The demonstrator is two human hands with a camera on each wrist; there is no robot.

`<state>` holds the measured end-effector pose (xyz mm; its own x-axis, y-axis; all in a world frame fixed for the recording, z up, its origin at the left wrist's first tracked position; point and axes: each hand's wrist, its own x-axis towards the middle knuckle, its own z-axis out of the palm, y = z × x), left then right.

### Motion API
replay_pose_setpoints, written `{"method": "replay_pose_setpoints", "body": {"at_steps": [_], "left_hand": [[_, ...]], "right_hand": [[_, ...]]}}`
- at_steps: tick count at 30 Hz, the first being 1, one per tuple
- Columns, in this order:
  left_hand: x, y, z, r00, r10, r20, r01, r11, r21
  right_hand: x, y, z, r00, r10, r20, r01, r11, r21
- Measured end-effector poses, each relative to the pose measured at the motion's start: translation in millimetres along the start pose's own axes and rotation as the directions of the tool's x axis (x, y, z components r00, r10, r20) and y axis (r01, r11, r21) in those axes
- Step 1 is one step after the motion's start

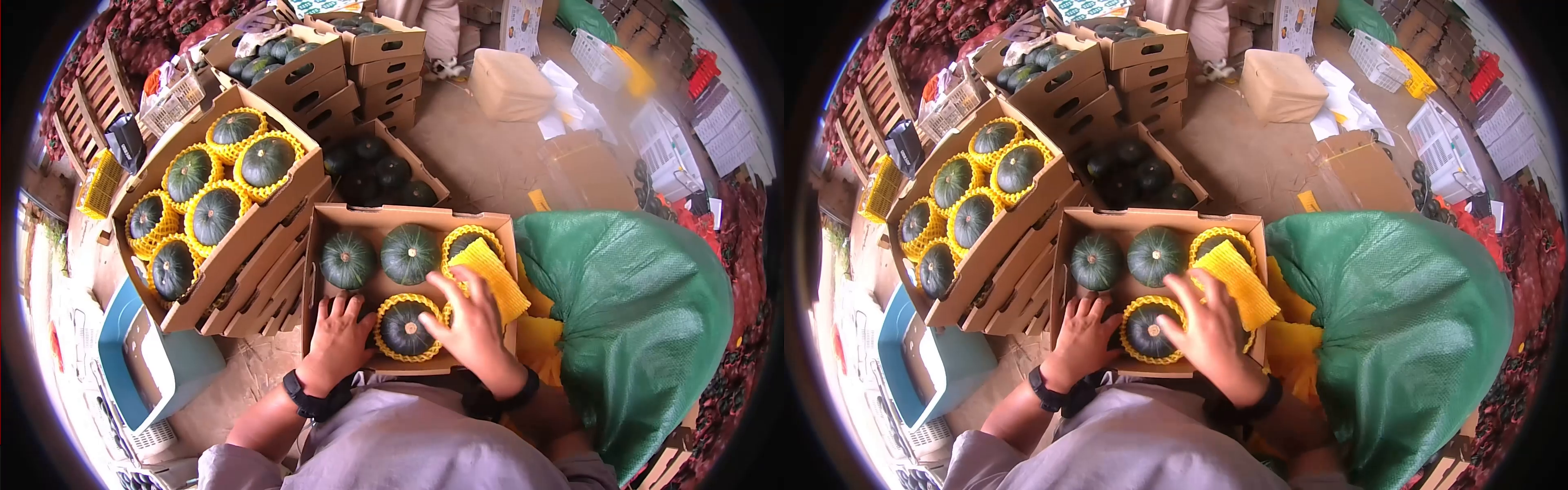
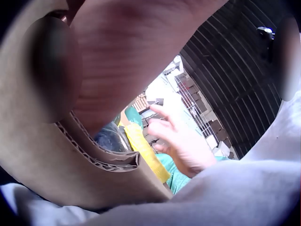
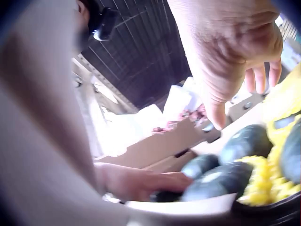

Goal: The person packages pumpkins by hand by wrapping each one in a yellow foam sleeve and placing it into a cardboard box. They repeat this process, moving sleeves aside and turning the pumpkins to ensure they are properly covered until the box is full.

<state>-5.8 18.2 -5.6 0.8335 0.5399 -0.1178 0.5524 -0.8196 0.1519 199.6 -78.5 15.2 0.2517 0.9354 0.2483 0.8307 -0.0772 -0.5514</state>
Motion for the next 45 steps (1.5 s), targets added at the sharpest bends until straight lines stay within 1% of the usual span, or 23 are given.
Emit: {"method": "replay_pose_setpoints", "body": {"at_steps": [2,4,6,7,8,10,11,13,16,18,20,22,24,26,28,31,32,36,38,40,43,44,45], "left_hand": [[-2,1,-3,0.999,0.001,-0.034,-0.001,1.0,-0.024],[-1,3,-15,0.998,0.028,-0.058,-0.038,0.983,-0.178],[9,13,-35,0.997,-0.042,-0.059,0.002,0.828,-0.56],[11,16,-33,0.987,-0.043,-0.156,-0.069,0.76,-0.647],[17,21,-34,0.96,-0.017,-0.281,-0.223,0.561,-0.797],[18,30,-25,0.996,0.082,-0.044,-0.042,-0.027,-0.999],[20,39,-23,0.988,-0.038,-0.152,-0.156,-0.157,-0.975],[21,32,-44,0.982,0.035,-0.184,-0.187,0.231,-0.955],[20,27,-60,0.97,0.143,-0.194,-0.241,0.594,-0.768],[20,19,-63,0.968,0.187,-0.169,-0.251,0.774,-0.582],[23,14,-70,0.959,0.261,-0.107,-0.277,0.806,-0.523],[27,16,-68,0.946,0.235,-0.224,-0.319,0.803,-0.504],[33,16,-62,0.916,0.247,-0.316,-0.379,0.791,-0.48],[33,15,-70,0.936,0.267,-0.23,-0.341,0.848,-0.404],[37,20,-70,0.931,0.309,-0.193,-0.359,0.869,-0.34],[40,55,-66,0.778,0.009,-0.628,-0.307,0.878,-0.368],[47,64,-84,0.588,0.005,-0.809,-0.266,0.946,-0.187],[47,82,-73,0.741,-0.006,-0.672,-0.502,0.659,-0.56],[51,67,-64,0.785,-0.053,-0.617,-0.514,0.499,-0.697],[54,50,-59,0.961,-0.055,-0.27,-0.272,-0.345,-0.898],[41,43,-70,0.976,0.205,-0.066,-0.012,-0.256,-0.967],[41,42,-67,0.991,0.129,-0.031,0.022,-0.39,-0.92],[42,40,-62,0.998,0.058,0.014,0.042,-0.516,-0.856]], "right_hand": [[4,36,-1,0.978,0.198,-0.065,-0.207,0.961,-0.183],[6,53,-8,0.932,0.363,0.011,-0.363,0.931,0.047],[2,40,-14,0.979,0.2,0.037,-0.179,0.76,0.625],[-1,17,-15,0.975,0.199,0.094,-0.177,0.457,0.872],[-8,1,-22,0.985,0.094,0.143,-0.17,0.443,0.88],[-12,-6,-19,0.985,-0.156,0.072,0.051,0.662,0.748],[-12,-13,-17,1.0,-0.017,-0.001,0.009,0.473,0.881],[-3,-35,-34,0.964,0.26,0.063,-0.073,0.027,0.997],[-21,1,-46,0.888,0.121,0.443,-0.451,0.422,0.787],[-28,5,-54,0.779,-0.013,0.627,-0.566,0.418,0.711],[-45,29,-38,0.741,-0.115,0.662,-0.648,0.139,0.749],[-46,17,-34,0.775,0.028,0.631,-0.632,0.027,0.775],[-44,20,-36,0.798,0.059,0.6,-0.585,0.317,0.746],[-36,16,-38,0.855,-0.022,0.519,-0.484,0.33,0.811],[-8,-1,-50,0.895,-0.117,0.431,-0.14,0.843,0.519],[8,-5,-29,0.996,0.086,0.039,-0.085,0.647,0.758],[14,-11,-22,0.954,0.28,-0.11,-0.091,0.618,0.781],[23,-23,-17,0.886,0.435,-0.163,0.154,0.056,0.986],[12,-20,6,0.796,0.507,-0.331,0.111,0.416,0.903],[20,-7,-4,0.848,0.187,-0.497,0.214,0.736,0.642],[33,-10,-22,0.857,0.501,0.121,-0.143,0.005,0.99],[12,59,13,0.916,-0.023,0.4,-0.336,-0.586,0.737],[6,44,-2,0.932,0.037,0.36,-0.307,-0.449,0.839]]}}
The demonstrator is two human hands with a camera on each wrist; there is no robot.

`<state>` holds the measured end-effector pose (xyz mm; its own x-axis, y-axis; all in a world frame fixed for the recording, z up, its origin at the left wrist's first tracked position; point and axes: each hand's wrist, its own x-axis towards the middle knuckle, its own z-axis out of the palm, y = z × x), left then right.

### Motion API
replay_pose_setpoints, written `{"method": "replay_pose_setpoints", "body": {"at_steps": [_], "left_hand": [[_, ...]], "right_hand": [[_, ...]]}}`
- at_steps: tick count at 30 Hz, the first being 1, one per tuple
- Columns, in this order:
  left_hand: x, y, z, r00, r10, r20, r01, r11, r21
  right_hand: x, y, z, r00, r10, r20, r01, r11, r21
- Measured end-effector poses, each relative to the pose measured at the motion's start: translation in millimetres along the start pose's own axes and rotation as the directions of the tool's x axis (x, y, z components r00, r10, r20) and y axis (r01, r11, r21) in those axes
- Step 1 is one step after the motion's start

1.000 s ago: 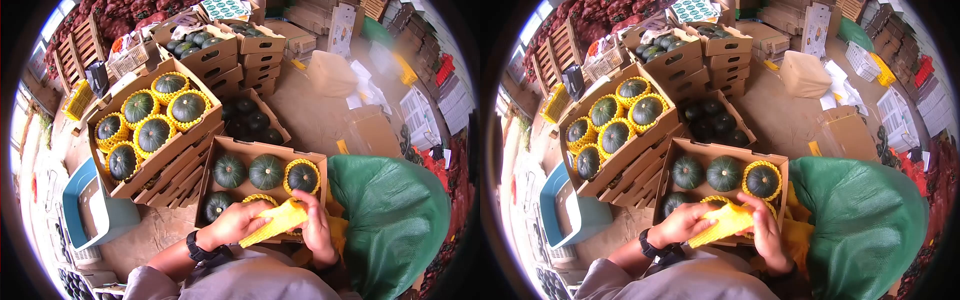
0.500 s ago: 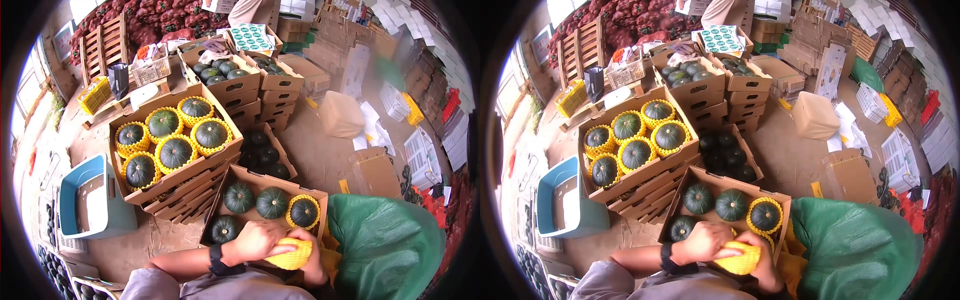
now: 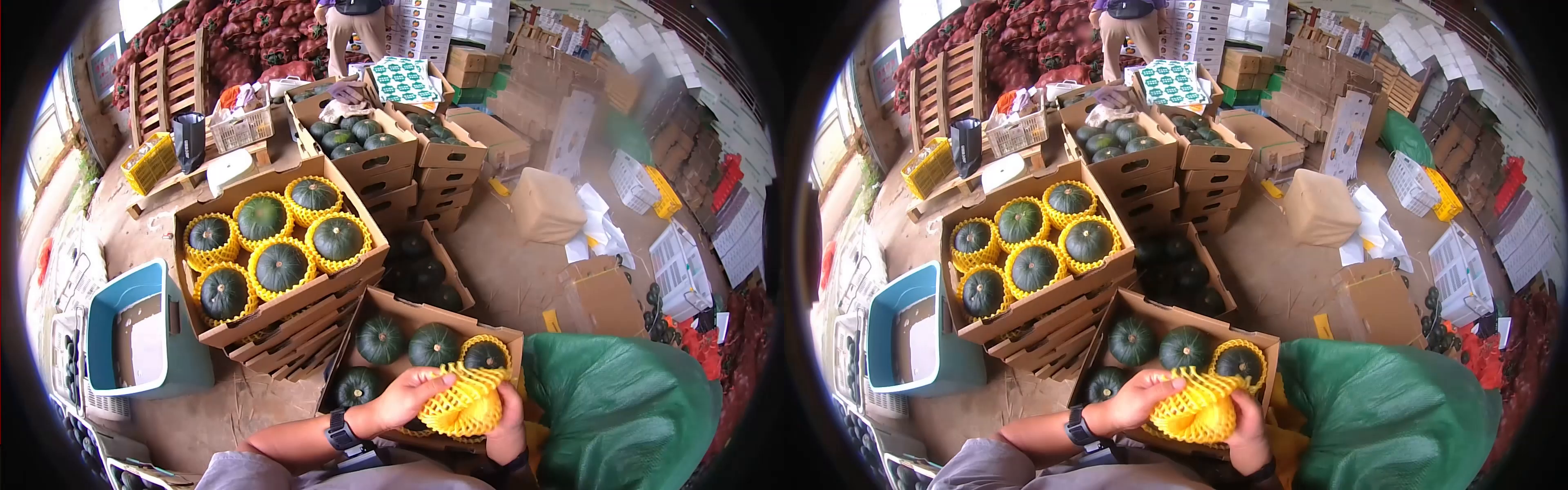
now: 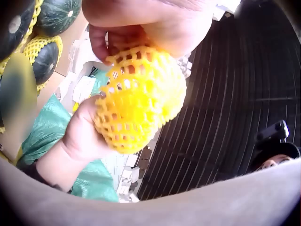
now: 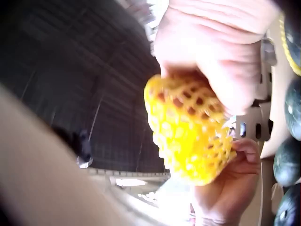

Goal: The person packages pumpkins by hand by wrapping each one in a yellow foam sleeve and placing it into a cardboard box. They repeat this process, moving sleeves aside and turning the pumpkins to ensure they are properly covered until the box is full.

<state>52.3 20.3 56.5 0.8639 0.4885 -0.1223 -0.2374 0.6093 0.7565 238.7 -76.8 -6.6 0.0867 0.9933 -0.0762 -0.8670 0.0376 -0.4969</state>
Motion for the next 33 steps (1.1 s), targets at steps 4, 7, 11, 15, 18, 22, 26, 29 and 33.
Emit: {"method": "replay_pose_setpoints", "body": {"at_steps": [4,7,11,15,18,22,26,29,33], "left_hand": [[-9,3,-3,0.759,0.624,0.186,-0.564,0.487,0.666],[-22,16,3,0.606,0.717,0.344,-0.417,-0.082,0.905],[-15,4,-18,0.858,0.451,0.244,-0.415,0.331,0.848],[-35,0,-47,0.95,0.008,0.312,0.077,0.963,-0.26],[-37,-10,-50,0.896,0.155,0.417,-0.023,0.952,-0.304],[-25,1,-29,0.963,0.269,0.016,-0.236,0.869,-0.434],[-30,-20,-71,0.948,0.188,-0.255,-0.269,0.903,-0.334],[-32,-32,-76,0.95,0.168,-0.263,-0.228,0.948,-0.221],[-27,-23,-63,0.961,0.086,-0.263,-0.121,0.985,-0.122]], "right_hand": [[-14,-7,56,0.975,-0.187,0.124,0.204,0.967,-0.15],[-10,-8,52,0.942,-0.292,0.166,0.336,0.829,-0.446],[5,5,75,0.98,-0.2,-0.001,0.177,0.869,-0.462],[-11,17,52,0.994,-0.089,0.064,0.108,0.703,-0.703],[5,34,41,0.948,0.317,-0.009,-0.298,0.882,-0.365],[35,51,38,0.996,0.088,-0.008,-0.06,0.6,-0.798],[86,16,48,0.994,-0.054,-0.093,-0.104,-0.697,-0.71],[107,41,27,0.994,-0.025,-0.111,-0.091,-0.761,-0.643],[99,22,45,0.964,0.004,-0.266,-0.252,-0.313,-0.916]]}}
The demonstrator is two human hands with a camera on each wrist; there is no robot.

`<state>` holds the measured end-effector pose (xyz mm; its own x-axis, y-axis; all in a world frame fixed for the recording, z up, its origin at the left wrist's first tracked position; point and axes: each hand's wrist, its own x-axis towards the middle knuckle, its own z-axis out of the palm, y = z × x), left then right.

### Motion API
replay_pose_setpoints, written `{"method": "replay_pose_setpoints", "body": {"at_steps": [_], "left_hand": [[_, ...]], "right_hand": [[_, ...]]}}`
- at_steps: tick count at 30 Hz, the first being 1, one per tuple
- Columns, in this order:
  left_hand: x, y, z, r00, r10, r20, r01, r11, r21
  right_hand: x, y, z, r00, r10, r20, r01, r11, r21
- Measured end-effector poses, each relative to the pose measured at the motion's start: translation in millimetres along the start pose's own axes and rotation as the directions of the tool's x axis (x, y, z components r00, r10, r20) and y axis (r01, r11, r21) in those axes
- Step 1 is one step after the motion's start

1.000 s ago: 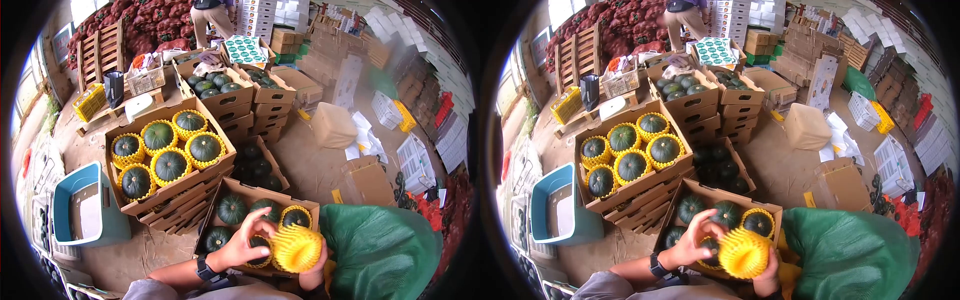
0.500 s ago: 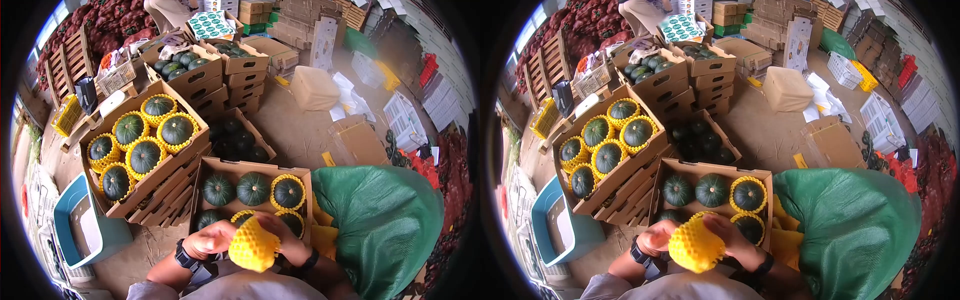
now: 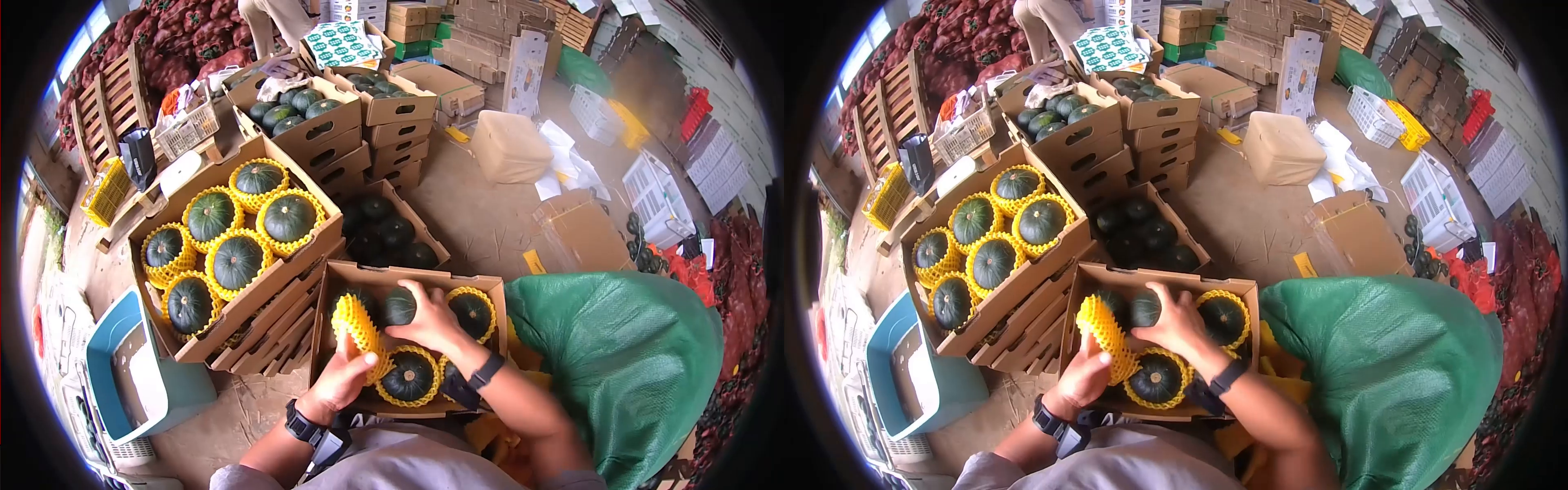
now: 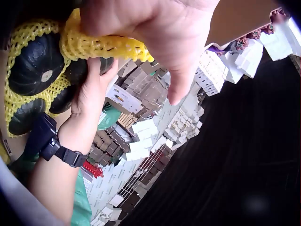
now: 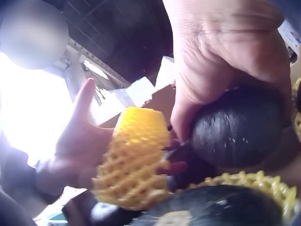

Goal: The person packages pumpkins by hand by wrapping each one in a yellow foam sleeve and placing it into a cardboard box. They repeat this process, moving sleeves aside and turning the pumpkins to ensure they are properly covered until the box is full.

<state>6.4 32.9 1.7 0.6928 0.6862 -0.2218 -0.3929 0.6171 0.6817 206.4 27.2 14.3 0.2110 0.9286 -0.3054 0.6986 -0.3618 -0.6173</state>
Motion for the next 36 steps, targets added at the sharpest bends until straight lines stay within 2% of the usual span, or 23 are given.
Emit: {"method": "replay_pose_setpoints", "body": {"at_steps": [1,2,4,5,6,8,9,11,13,15,16,17,18,20,21,24,26,27,28,31,33,34,36], "left_hand": [[0,2,8,1.0,-0.023,-0.02,0.024,0.996,0.084],[6,-7,2,0.998,0.056,0.002,-0.054,0.949,0.312],[11,2,20,0.949,0.307,-0.066,-0.263,0.892,0.368],[12,19,22,0.93,0.367,0.001,-0.346,0.877,0.334],[8,29,26,0.937,0.349,0.023,-0.342,0.9,0.271],[2,27,27,0.987,0.127,0.104,-0.111,0.983,-0.148],[0,20,24,0.973,0.044,0.226,0.021,0.961,-0.276],[-10,14,28,0.936,-0.027,0.35,0.187,0.882,-0.433],[-13,17,30,0.933,-0.052,0.357,0.202,0.895,-0.397],[-10,23,33,0.945,-0.061,0.321,0.163,0.94,-0.301],[-6,25,36,0.957,-0.056,0.285,0.121,0.969,-0.214],[-2,22,37,0.984,-0.014,0.178,0.023,0.998,-0.05],[-3,21,49,0.993,0.101,0.061,-0.107,0.99,0.094],[10,12,50,0.962,0.272,0.007,-0.266,0.935,0.234],[15,9,47,0.952,0.304,-0.041,-0.282,0.919,0.275],[16,5,53,0.886,0.458,-0.066,-0.387,0.812,0.436],[18,6,50,0.88,0.47,-0.062,-0.396,0.801,0.45],[19,7,48,0.881,0.469,-0.059,-0.394,0.798,0.457],[20,7,44,0.884,0.464,-0.057,-0.388,0.796,0.464],[24,10,37,0.944,0.323,-0.068,-0.277,0.889,0.364],[22,9,28,0.968,0.247,-0.04,-0.211,0.892,0.399],[23,9,19,0.986,0.164,-0.024,-0.155,0.964,0.218],[16,4,4,0.999,0.008,0.047,-0.001,0.987,-0.158]], "right_hand": [[-5,2,11,0.971,-0.13,-0.202,0.157,0.979,0.128],[-16,8,27,0.889,-0.22,-0.4,0.328,0.918,0.222],[-53,-1,21,0.939,-0.214,-0.269,0.336,0.735,0.589],[-72,-9,10,0.953,-0.214,-0.213,0.3,0.597,0.744],[-71,5,15,0.975,-0.098,-0.197,0.219,0.349,0.911],[-61,24,32,0.997,-0.059,-0.041,0.047,0.115,0.992],[-64,15,27,0.959,-0.225,0.17,-0.163,0.053,0.985],[-66,9,30,0.821,-0.509,0.258,-0.419,-0.232,0.878],[-69,3,22,0.848,-0.499,0.179,-0.337,-0.247,0.909],[-75,7,0,0.932,-0.36,0.053,-0.188,-0.352,0.917],[-77,4,-7,0.993,-0.11,0.031,-0.059,-0.258,0.964],[-65,13,-9,0.943,-0.058,-0.329,0.329,0.335,0.883],[-55,23,-12,0.771,-0.201,-0.604,0.489,0.794,0.36],[-50,11,-16,0.565,-0.274,-0.778,0.511,0.857,0.069],[-49,6,-17,0.425,-0.329,-0.843,0.528,0.847,-0.064],[-45,7,-5,0.395,-0.285,-0.874,0.534,0.845,-0.034],[-44,11,2,0.642,-0.101,-0.76,0.467,0.837,0.283],[-40,14,5,0.787,-0.014,-0.616,0.421,0.742,0.521],[-40,17,4,0.904,-0.056,-0.424,0.377,0.575,0.726],[-44,9,-6,0.887,-0.336,-0.316,0.45,0.483,0.751],[-47,8,2,0.936,-0.251,-0.248,0.332,0.386,0.861],[-48,7,6,0.952,-0.203,-0.229,0.284,0.302,0.91],[-51,10,19,0.97,-0.186,-0.153,0.129,-0.135,0.982]]}}
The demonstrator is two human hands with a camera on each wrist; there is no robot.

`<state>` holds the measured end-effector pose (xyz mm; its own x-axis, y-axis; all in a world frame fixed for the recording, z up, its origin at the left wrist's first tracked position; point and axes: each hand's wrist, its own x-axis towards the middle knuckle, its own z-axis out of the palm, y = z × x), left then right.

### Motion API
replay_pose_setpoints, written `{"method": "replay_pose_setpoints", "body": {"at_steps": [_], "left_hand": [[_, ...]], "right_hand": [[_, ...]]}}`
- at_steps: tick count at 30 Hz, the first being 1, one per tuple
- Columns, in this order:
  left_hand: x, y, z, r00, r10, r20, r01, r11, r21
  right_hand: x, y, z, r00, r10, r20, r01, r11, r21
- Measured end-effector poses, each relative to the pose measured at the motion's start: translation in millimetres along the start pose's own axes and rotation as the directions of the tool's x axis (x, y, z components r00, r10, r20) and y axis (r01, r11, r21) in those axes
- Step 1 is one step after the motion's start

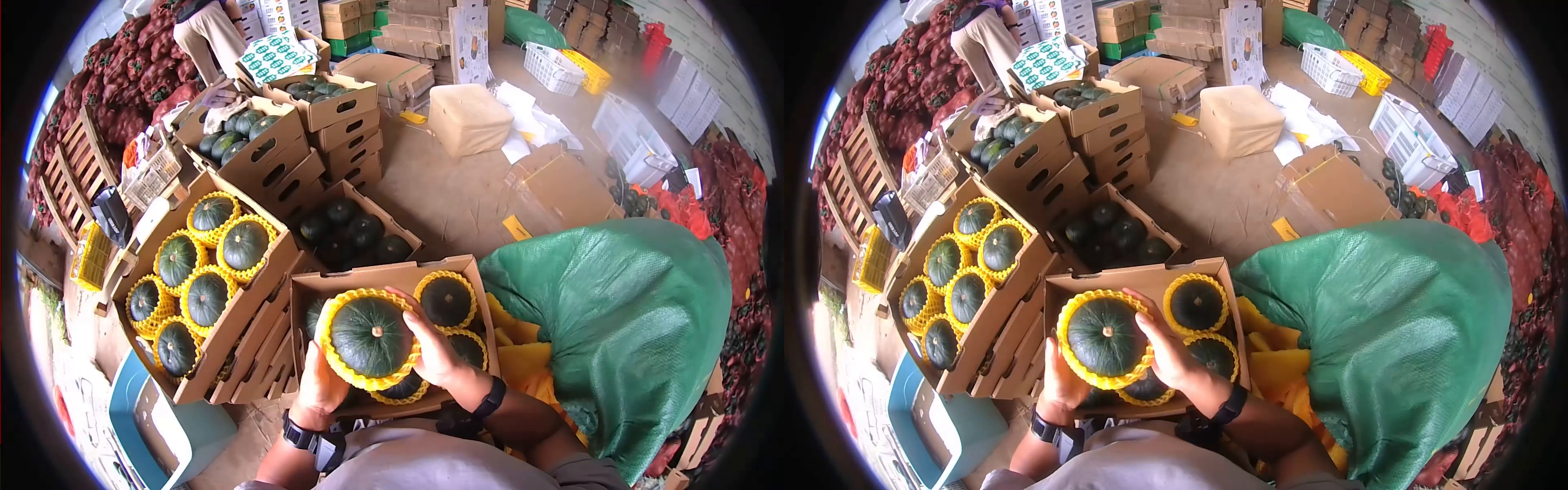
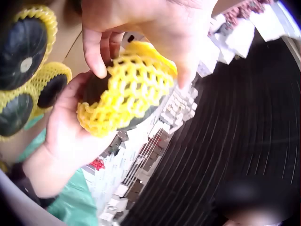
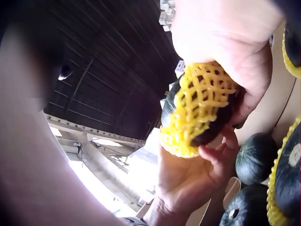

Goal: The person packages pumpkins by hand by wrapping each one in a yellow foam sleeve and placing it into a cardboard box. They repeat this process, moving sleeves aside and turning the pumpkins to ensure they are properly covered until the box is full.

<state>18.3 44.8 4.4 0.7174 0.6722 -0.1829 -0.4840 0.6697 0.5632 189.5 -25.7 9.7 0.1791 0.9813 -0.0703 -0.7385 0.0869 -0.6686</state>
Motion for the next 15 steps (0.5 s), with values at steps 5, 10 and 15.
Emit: {"method": "replay_pose_setpoints", "body": {"at_steps": [5,10,15], "left_hand": [[-8,-5,6,0.994,-0.108,0.007,0.107,0.991,0.08],[-3,2,6,0.963,-0.182,-0.196,0.256,0.839,0.479],[1,6,-14,0.95,-0.066,-0.307,0.221,0.835,0.504]], "right_hand": [[-18,-14,14,0.938,-0.121,0.325,0.332,0.04,-0.943],[7,-14,-4,0.95,0.135,0.281,0.071,0.785,-0.616],[49,1,-19,0.939,-0.322,0.119,0.294,0.576,-0.762]]}}
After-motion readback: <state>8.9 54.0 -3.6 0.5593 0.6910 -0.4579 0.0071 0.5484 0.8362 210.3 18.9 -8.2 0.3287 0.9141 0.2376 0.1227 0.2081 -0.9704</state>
